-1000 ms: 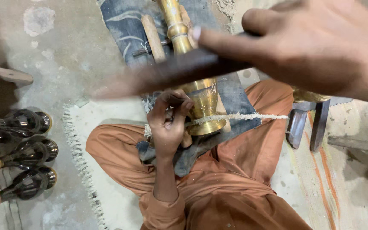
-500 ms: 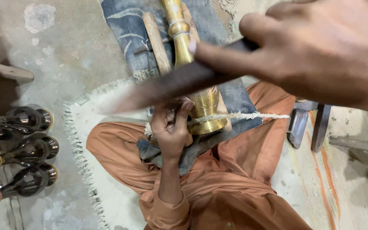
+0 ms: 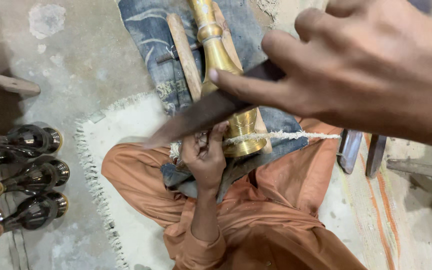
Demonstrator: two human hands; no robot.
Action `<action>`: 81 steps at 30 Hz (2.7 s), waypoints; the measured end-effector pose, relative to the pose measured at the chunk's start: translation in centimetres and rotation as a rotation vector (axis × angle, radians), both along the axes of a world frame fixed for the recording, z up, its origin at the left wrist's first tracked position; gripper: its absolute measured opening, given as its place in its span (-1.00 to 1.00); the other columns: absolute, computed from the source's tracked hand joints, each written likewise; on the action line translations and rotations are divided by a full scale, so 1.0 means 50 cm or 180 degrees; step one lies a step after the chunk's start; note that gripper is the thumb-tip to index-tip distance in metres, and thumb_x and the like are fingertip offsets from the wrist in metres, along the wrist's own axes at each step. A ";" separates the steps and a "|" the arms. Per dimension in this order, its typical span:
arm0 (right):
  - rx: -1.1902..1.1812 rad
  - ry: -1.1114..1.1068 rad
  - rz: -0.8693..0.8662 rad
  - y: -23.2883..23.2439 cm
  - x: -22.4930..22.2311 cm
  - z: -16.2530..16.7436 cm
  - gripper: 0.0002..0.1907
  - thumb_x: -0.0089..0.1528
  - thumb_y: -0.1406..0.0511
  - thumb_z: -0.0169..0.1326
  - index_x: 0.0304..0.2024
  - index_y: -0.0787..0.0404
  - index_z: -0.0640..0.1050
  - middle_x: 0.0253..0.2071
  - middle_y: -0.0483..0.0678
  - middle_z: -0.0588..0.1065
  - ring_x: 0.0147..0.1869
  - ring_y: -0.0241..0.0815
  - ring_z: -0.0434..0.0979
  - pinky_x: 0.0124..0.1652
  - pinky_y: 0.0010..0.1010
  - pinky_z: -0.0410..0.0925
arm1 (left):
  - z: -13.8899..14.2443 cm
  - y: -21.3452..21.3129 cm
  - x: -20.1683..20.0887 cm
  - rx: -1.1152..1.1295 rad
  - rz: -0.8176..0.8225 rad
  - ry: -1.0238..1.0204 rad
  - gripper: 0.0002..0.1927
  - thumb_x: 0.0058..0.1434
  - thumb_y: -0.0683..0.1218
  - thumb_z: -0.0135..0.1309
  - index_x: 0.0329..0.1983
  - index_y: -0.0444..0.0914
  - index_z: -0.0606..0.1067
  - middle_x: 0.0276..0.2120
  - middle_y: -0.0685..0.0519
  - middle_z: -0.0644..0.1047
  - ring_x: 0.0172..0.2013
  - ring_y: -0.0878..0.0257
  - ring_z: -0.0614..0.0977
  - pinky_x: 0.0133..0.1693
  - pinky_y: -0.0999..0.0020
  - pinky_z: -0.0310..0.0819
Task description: The person sits on the floor with a brass vase clamped between wooden forms on their lap and engraves a decorative pattern into its surface. They hold a small chisel against the brass and strike it with a wooden mallet, repositioning the chisel repeatedly to work along the design.
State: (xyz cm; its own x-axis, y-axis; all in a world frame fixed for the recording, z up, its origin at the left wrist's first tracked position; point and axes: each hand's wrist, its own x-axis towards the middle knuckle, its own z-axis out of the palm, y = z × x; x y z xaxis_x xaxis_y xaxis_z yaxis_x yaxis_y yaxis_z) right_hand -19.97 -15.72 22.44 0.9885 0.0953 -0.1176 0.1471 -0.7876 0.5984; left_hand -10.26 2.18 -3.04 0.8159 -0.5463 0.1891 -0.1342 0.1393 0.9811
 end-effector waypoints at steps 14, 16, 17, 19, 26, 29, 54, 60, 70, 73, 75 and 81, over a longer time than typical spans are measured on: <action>-0.0209 -0.0011 0.0206 0.013 0.013 0.001 -0.17 0.12 0.25 0.10 0.48 -0.18 0.29 -0.32 -0.13 0.50 -0.41 -0.27 0.55 -0.43 -0.43 0.40 | 0.002 0.000 -0.022 -0.0071 0.0277 0.0000 -0.87 0.34 -0.29 0.22 -0.15 -0.38 0.48 -0.36 0.09 0.60 -0.38 0.49 0.52 -0.30 0.60 0.41; -0.0602 0.0055 0.0286 0.011 0.012 0.000 -0.13 0.07 0.22 0.08 0.48 -0.23 0.27 -0.29 -0.15 0.52 -0.41 -0.29 0.55 -0.40 -0.46 0.42 | -0.003 -0.001 -0.025 -0.0081 0.0322 -0.0147 -0.86 0.35 -0.30 0.24 -0.13 -0.40 0.49 -0.39 0.09 0.58 -0.43 0.51 0.45 -0.36 0.60 0.33; -0.0514 0.0059 0.0206 0.013 0.011 0.003 -0.09 0.08 0.20 0.07 0.52 -0.26 0.23 -0.29 -0.19 0.51 -0.41 -0.31 0.55 -0.41 -0.47 0.42 | -0.002 -0.001 -0.027 -0.0147 0.0273 0.0026 -0.87 0.37 -0.30 0.22 -0.10 -0.41 0.50 -0.37 0.08 0.58 -0.42 0.51 0.46 -0.36 0.60 0.34; -0.0195 0.0113 0.0008 0.017 0.013 0.008 -0.09 0.14 0.18 0.06 0.58 -0.29 0.17 -0.30 -0.21 0.50 -0.42 -0.33 0.54 -0.45 -0.47 0.40 | 0.003 -0.002 -0.028 -0.0277 0.0211 0.0227 -0.85 0.38 -0.30 0.19 -0.05 -0.42 0.47 -0.30 0.05 0.61 -0.36 0.50 0.52 -0.31 0.58 0.42; -0.0054 0.0240 -0.0159 0.029 0.019 0.024 -0.20 0.26 0.23 0.08 0.56 -0.20 0.19 -0.34 -0.20 0.47 -0.41 -0.34 0.52 -0.45 -0.50 0.36 | 0.016 -0.004 -0.027 -0.0268 0.0255 0.0201 -0.78 0.33 -0.30 0.18 -0.02 -0.42 0.43 -0.24 0.04 0.65 -0.33 0.48 0.62 -0.31 0.58 0.51; -0.0370 0.0385 0.0057 0.023 0.008 0.018 -0.25 0.26 0.22 0.07 0.52 -0.10 0.25 -0.40 -0.20 0.44 -0.44 -0.30 0.51 -0.46 -0.52 0.35 | 0.001 -0.001 -0.032 -0.0325 0.0301 0.0192 -0.80 0.33 -0.31 0.18 -0.02 -0.43 0.45 -0.24 0.04 0.64 -0.36 0.50 0.58 -0.35 0.61 0.45; 0.0931 -0.0471 -0.0499 -0.066 -0.037 -0.044 -0.25 0.14 0.38 0.18 0.41 0.08 0.38 -0.22 0.04 0.50 -0.35 -0.06 0.54 -0.38 -0.25 0.40 | 0.049 -0.010 0.050 -0.0380 -0.0713 0.0270 -0.76 0.39 -0.38 0.14 0.05 -0.40 0.39 -0.16 -0.04 0.62 -0.11 0.29 0.64 0.02 0.39 0.56; 0.0961 0.0251 -0.0649 -0.041 -0.006 -0.023 -0.18 0.24 0.42 0.11 0.52 -0.04 0.17 -0.32 0.00 0.46 -0.43 -0.14 0.53 -0.44 -0.31 0.40 | 0.044 -0.010 0.036 -0.0705 -0.0641 0.0426 -0.80 0.37 -0.38 0.13 -0.03 -0.38 0.40 -0.14 -0.05 0.61 -0.12 0.26 0.68 0.00 0.38 0.64; 0.0598 -0.0304 0.0104 0.012 0.056 -0.006 -0.18 0.20 0.33 0.06 0.53 -0.11 0.22 -0.25 0.03 0.54 -0.41 -0.16 0.57 -0.53 -0.40 0.41 | 0.037 -0.015 -0.016 -0.0159 0.0291 0.0340 -0.83 0.39 -0.34 0.21 -0.13 -0.41 0.41 -0.23 -0.08 0.66 -0.29 0.36 0.61 -0.23 0.49 0.51; 0.0386 0.0007 -0.0039 0.009 0.041 -0.008 -0.19 0.23 0.32 0.03 0.54 -0.14 0.20 -0.18 0.05 0.56 -0.46 -0.18 0.57 -0.60 -0.37 0.38 | 0.039 -0.017 -0.025 -0.0539 0.0297 0.0498 -0.80 0.38 -0.31 0.13 0.00 -0.40 0.39 -0.19 -0.03 0.61 -0.23 0.39 0.65 -0.18 0.52 0.58; -0.0144 -0.0035 0.0207 0.013 0.034 -0.002 -0.26 0.25 0.29 0.00 0.50 -0.17 0.24 -0.14 0.01 0.57 -0.39 -0.21 0.59 -0.50 -0.36 0.42 | 0.040 -0.021 -0.030 -0.0508 0.0439 0.0376 -0.70 0.34 -0.31 0.14 0.09 -0.41 0.38 -0.19 -0.01 0.62 -0.28 0.43 0.61 -0.26 0.58 0.50; -0.0759 0.0504 0.0023 0.036 0.053 0.032 -0.46 0.34 0.31 -0.07 0.39 -0.08 0.36 -0.21 -0.04 0.57 -0.29 -0.21 0.63 -0.33 -0.38 0.47 | 0.029 -0.020 -0.037 -0.0319 0.0677 0.0296 -0.73 0.31 -0.33 0.21 0.02 -0.44 0.43 -0.23 0.00 0.59 -0.36 0.49 0.50 -0.35 0.62 0.37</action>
